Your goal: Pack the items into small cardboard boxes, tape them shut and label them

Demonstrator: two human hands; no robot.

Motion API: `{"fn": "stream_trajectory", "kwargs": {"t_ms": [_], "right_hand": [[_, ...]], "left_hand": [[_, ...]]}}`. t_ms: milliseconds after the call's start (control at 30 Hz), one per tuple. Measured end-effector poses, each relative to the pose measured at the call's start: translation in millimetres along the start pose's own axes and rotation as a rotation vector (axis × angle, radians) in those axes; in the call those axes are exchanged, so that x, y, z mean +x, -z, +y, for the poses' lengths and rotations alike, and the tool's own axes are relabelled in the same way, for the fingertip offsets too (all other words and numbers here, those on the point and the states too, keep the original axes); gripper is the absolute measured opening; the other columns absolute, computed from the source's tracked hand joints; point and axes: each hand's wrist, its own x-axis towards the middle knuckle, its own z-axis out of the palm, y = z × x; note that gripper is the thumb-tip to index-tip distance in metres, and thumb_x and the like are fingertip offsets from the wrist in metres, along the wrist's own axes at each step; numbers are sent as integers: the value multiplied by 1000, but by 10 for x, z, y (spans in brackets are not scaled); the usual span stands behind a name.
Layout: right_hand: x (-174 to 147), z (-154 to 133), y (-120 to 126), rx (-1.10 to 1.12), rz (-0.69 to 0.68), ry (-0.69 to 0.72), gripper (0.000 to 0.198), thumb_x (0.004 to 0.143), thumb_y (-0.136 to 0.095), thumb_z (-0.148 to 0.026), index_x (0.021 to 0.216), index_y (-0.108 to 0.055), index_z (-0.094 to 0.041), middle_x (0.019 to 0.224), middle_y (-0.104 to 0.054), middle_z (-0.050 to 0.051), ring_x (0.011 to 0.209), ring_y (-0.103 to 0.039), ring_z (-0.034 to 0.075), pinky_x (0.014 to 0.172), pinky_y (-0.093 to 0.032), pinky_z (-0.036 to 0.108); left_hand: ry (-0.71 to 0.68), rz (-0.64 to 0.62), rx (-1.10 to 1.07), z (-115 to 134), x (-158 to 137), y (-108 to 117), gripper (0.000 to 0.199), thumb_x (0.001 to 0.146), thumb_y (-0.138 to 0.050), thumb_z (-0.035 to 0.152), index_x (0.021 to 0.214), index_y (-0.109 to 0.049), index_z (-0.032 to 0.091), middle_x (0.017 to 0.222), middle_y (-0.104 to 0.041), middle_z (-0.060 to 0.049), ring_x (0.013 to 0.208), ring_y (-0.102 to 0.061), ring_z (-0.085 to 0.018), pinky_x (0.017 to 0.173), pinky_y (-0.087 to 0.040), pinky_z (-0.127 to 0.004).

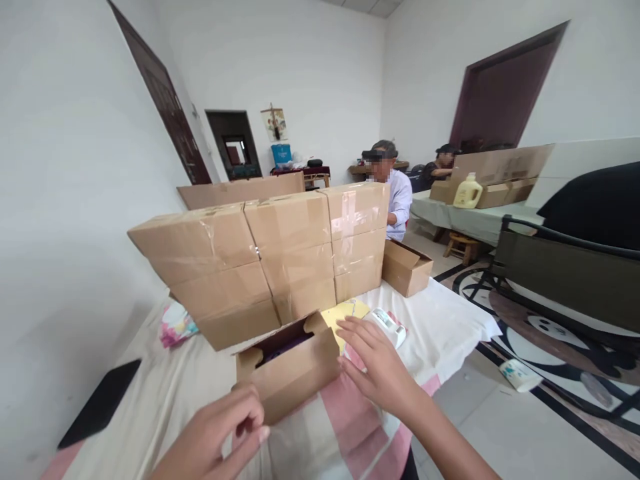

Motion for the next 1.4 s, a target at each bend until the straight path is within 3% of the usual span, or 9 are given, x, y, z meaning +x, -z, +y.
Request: {"fn": "stream_trajectory", "kwargs": {"t_ms": [100,200,333,400,567,733,1100,1233,1400], "right_hand": [[425,-92,-237,-38,-90,95,47,103,-50,-32,147,-51,-17,156,-51,12,150,-38,29,122,-35,56],[570,-159,-621,-66,-157,163,52,106,-44,-37,153,-46,-17,163,-41,10,154,-31,31,126,-24,60],[462,-221,-909,-90,-198,85,46,107,-41,-32,151,-50,-23,155,-53,9,144,-45,30,124,-23,62],[407,-237,-925,-79,-229,58,44,107,-41,-31,149,-54,-25,151,-57,8,142,-47,30,124,-25,60],[410,-231,-913,-67,-263,60,44,107,-39,-32,147,-57,-22,159,-48,8,150,-38,31,122,-30,58],[433,-219,-949,-81,-245,61,42,107,-42,-32,144,-60,-23,157,-50,9,148,-42,32,120,-32,58],[442,-211,-979,-49,-213,31,39,104,-47,-31,139,-64,-25,154,-54,4,143,-47,31,119,-33,56],[444,-204,-987,-37,-204,24,38,103,-50,-31,137,-65,-25,153,-55,3,143,-47,31,120,-33,56],[452,-194,-983,-16,-191,17,37,102,-51,-31,134,-67,-26,150,-58,3,141,-50,31,119,-34,55]], "left_hand": [[26,-69,70,77,119,238,34,101,-43,45,76,-47,22,77,-59,2,72,-54,-13,67,-38,-26],[48,-73,82,106,243,408,34,100,-44,42,74,-45,21,77,-57,3,70,-51,-12,65,-35,-26],[54,-70,26,-35,413,556,36,99,-48,39,70,-38,20,70,-47,5,66,-43,-11,62,-32,-27],[67,-82,-28,-139,509,604,38,98,-50,40,69,-36,21,68,-42,6,64,-39,-10,61,-30,-27],[91,-222,-106,-324,774,657,41,90,-63,40,68,-34,21,65,-36,7,60,-33,-9,56,-27,-27],[73,-349,-108,-409,1027,642,42,83,-67,35,68,-31,22,66,-39,6,59,-30,-9,54,-24,-27],[148,-353,-170,-681,1306,544,30,82,-70,37,75,-45,22,78,-67,3,66,-53,-11,58,-36,-24],[180,-326,-238,-677,1259,512,27,84,-70,36,90,-48,24,79,-70,5,62,-52,-10,59,-39,-23],[234,-274,-342,-634,1165,489,45,84,-73,36,122,-50,29,80,-73,8,66,-58,-10,64,-44,-23]]}}
